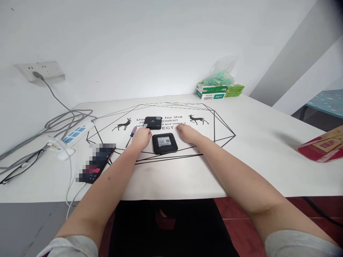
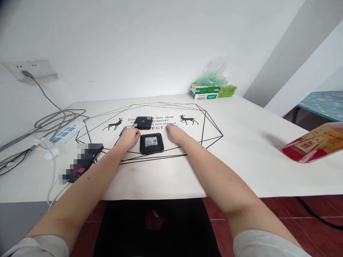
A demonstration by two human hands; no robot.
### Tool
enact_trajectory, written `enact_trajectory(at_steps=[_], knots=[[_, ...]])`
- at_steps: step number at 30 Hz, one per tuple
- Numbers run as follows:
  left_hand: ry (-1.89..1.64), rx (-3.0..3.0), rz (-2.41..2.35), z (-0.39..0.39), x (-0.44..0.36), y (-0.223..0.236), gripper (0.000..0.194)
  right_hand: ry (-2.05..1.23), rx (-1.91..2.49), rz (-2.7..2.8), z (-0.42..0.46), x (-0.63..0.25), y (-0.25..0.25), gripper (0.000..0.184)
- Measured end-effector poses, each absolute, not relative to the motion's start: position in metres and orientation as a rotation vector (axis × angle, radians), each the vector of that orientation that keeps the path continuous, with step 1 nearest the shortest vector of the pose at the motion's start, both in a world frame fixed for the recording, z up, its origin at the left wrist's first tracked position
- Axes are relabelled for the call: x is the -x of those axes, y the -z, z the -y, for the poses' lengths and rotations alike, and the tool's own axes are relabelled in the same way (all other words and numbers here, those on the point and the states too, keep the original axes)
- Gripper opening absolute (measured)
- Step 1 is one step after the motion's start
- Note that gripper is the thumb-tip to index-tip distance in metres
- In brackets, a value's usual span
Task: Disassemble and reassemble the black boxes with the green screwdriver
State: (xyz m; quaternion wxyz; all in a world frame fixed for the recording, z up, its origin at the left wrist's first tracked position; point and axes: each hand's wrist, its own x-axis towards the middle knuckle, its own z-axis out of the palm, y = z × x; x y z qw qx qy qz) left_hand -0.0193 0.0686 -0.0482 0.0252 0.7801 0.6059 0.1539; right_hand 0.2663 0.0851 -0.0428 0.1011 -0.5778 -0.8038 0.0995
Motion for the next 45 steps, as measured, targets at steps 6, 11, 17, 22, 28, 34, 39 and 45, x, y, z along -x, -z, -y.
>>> enact_trajectory(at_steps=[6,11,17,22,28,34,39,45], knots=[[-0.525,-2.392,-1.804,-0.065,0.015,0.042,0.027,-0.214,1.765,2.254,-0.088,-0.272,0.043,0.048],[-0.572,-2.415,-1.578,-0.050,0.011,0.028,0.025,-0.227,1.832,2.218,-0.096,-0.280,0.045,0.045],[-0.470,-2.464,-1.155,-0.028,0.012,0.015,0.024,-0.278,1.831,2.229,-0.097,-0.275,0.049,0.046],[-0.350,-2.463,-1.086,-0.022,0.015,0.007,0.026,-0.290,1.841,2.219,-0.094,-0.274,0.046,0.046],[-0.282,-2.444,-1.074,-0.017,0.015,-0.001,0.027,-0.309,1.855,2.218,-0.096,-0.274,0.046,0.044],[-0.241,-2.503,-1.075,-0.012,0.013,-0.006,0.028,-0.324,1.866,2.226,-0.096,-0.273,0.046,0.043],[-0.231,-2.494,-1.106,-0.011,0.011,-0.007,0.021,-0.330,1.870,2.238,-0.094,-0.273,0.044,0.044],[-0.272,-2.507,-1.277,-0.014,0.014,-0.012,0.032,-0.354,1.878,2.230,-0.091,-0.272,0.041,0.048]])
